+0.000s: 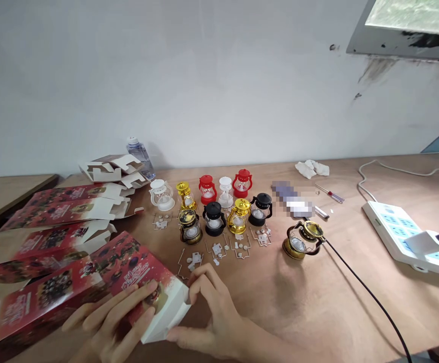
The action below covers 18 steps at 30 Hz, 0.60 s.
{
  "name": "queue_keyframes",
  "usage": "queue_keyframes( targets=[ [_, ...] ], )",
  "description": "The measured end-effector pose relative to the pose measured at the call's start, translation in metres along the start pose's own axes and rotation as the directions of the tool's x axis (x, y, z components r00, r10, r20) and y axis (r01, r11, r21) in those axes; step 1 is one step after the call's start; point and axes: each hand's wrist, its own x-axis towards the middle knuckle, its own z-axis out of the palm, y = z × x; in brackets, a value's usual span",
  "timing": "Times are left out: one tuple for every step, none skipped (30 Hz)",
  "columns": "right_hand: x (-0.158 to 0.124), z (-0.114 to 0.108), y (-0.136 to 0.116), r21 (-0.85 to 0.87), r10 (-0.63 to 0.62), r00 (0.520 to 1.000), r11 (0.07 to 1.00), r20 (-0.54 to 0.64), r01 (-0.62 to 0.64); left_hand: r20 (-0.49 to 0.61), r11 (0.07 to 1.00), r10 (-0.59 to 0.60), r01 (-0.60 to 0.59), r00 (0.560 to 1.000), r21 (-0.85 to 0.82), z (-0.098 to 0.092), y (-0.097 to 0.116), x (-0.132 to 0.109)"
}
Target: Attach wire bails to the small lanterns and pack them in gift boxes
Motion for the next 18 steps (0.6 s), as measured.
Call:
queue_keyframes(
  targets=[
    [0.001, -0.001, -0.001, 0.015, -0.006, 1.000, 1.000, 0.004, 0.006, -0.050, 0.998, 0.059, -0.060, 0.997, -0.007, 0.001, -0.001, 0.006],
    [0.002, -0.001, -0.001, 0.031, -0.015, 1.000, 0.999, 0.008, 0.015, -0.101, 0.997, 0.075, -0.076, 0.992, -0.012, 0.002, -0.001, 0.011],
    [0.002, -0.002, -0.001, 0.049, -0.026, 1.000, 0.998, 0.014, 0.026, -0.131, 0.996, 0.084, -0.087, 0.988, -0.014, 0.003, -0.001, 0.015],
    [0.002, -0.003, -0.001, 0.067, -0.035, 0.999, 0.997, 0.020, 0.033, -0.122, 0.997, 0.068, -0.070, 0.990, -0.013, 0.002, -0.001, 0.018],
    [0.002, -0.004, -0.001, 0.088, -0.038, 0.999, 0.996, 0.028, 0.035, -0.114, 0.998, 0.056, -0.057, 0.992, -0.013, 0.002, -0.001, 0.020],
    [0.001, -0.004, -0.001, 0.110, -0.032, 0.999, 0.994, 0.038, 0.027, -0.104, 0.999, 0.047, -0.048, 0.993, -0.008, 0.001, 0.000, 0.020],
    [0.000, -0.005, 0.000, 0.134, -0.018, 0.999, 0.991, 0.050, 0.012, -0.093, 0.999, 0.039, -0.039, 0.995, 0.001, 0.000, 0.000, 0.021],
    [-0.002, -0.005, 0.000, 0.154, 0.005, 0.998, 0.988, 0.061, -0.014, -0.088, 0.999, 0.034, -0.034, 0.995, 0.011, -0.001, 0.000, 0.020],
    [-0.003, -0.006, 0.000, 0.170, 0.036, 0.997, 0.984, 0.068, -0.047, -0.099, 0.999, 0.029, -0.027, 0.995, 0.019, -0.001, 0.000, 0.020],
    [-0.004, -0.005, 0.000, 0.182, 0.077, 0.994, 0.979, 0.071, -0.089, -0.107, 0.999, 0.038, -0.035, 0.993, 0.024, -0.001, 0.000, 0.020],
    [-0.006, -0.005, -0.001, 0.193, 0.124, 0.989, 0.972, 0.078, -0.137, -0.109, 0.998, 0.059, -0.056, 0.992, 0.029, -0.001, -0.001, 0.021],
    [-0.007, -0.004, -0.001, 0.210, 0.174, 0.981, 0.959, 0.090, -0.189, -0.121, 0.996, 0.086, -0.083, 0.989, 0.032, -0.001, -0.002, 0.022],
    [-0.007, -0.004, -0.001, 0.239, 0.224, 0.968, 0.940, 0.110, -0.245, -0.133, 0.993, 0.115, -0.111, 0.984, 0.038, 0.000, -0.004, 0.023],
    [-0.007, -0.003, -0.001, 0.286, 0.270, 0.953, 0.911, 0.134, -0.298, -0.147, 0.990, 0.137, -0.132, 0.979, 0.046, 0.000, -0.005, 0.023],
    [-0.007, -0.001, -0.001, 0.352, 0.306, 0.939, 0.871, 0.160, -0.344, -0.145, 0.986, 0.161, -0.154, 0.976, 0.056, 0.001, -0.005, 0.022],
    [-0.006, 0.000, -0.001, 0.428, 0.335, 0.922, 0.817, 0.192, -0.386, -0.146, 0.984, 0.175, -0.167, 0.974, 0.063, 0.002, -0.006, 0.021],
    [-0.005, 0.001, 0.000, 0.506, 0.363, 0.905, 0.751, 0.222, -0.425, -0.160, 0.984, 0.173, -0.165, 0.972, 0.063, 0.002, -0.006, 0.018],
    [-0.004, 0.002, 0.000, 0.581, 0.389, 0.887, 0.673, 0.249, -0.458, -0.131, 0.990, 0.135, -0.130, 0.982, 0.048, 0.003, -0.006, 0.013]
  ],
)
